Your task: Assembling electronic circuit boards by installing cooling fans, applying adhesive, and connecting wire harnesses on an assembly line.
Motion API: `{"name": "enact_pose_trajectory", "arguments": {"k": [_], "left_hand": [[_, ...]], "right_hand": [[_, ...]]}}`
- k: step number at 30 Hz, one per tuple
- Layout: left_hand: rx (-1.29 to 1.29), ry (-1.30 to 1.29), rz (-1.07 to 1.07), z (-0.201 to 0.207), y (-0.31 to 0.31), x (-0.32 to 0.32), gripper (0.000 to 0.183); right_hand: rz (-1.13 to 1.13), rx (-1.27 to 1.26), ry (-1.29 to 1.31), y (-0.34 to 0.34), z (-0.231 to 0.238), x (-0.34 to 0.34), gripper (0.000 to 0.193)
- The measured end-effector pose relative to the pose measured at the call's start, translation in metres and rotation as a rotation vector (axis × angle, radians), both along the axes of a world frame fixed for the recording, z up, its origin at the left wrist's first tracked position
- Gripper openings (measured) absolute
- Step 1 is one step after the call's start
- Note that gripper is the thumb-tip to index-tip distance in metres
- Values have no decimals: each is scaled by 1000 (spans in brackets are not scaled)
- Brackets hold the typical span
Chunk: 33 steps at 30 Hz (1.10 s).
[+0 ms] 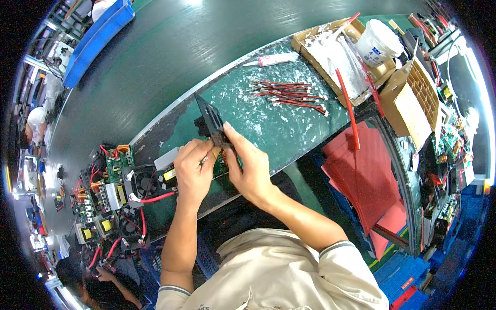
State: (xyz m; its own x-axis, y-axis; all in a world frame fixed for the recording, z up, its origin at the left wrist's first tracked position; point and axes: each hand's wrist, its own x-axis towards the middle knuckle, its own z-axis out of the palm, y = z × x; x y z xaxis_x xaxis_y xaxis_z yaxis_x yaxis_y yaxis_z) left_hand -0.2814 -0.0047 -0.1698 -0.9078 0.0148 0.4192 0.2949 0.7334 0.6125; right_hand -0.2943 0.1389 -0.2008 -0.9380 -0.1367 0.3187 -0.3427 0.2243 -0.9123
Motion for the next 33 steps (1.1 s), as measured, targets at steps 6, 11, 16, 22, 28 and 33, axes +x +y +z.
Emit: {"name": "enact_pose_trajectory", "arguments": {"k": [6, 11, 16, 22, 28, 33], "left_hand": [[-194, 4, 41, 14, 2, -1, 20], [-386, -121, 23, 24, 1, 4, 33], [-431, -124, -39, 24, -7, 7, 34], [-94, -54, -127, 33, -14, 10, 27], [-60, -67, -120, 33, -20, 5, 19], [-8, -26, -27, 30, -15, -2, 17]], "right_hand": [[-158, 536, -154, 22, 5, -23, 27], [110, 352, -296, 31, 61, -8, 19], [310, -35, -274, 13, 46, -11, 12], [424, -450, -935, 23, 27, -23, 19], [482, -383, -910, 26, 29, -33, 22], [137, 83, -228, 16, 19, -81, 44]]}}
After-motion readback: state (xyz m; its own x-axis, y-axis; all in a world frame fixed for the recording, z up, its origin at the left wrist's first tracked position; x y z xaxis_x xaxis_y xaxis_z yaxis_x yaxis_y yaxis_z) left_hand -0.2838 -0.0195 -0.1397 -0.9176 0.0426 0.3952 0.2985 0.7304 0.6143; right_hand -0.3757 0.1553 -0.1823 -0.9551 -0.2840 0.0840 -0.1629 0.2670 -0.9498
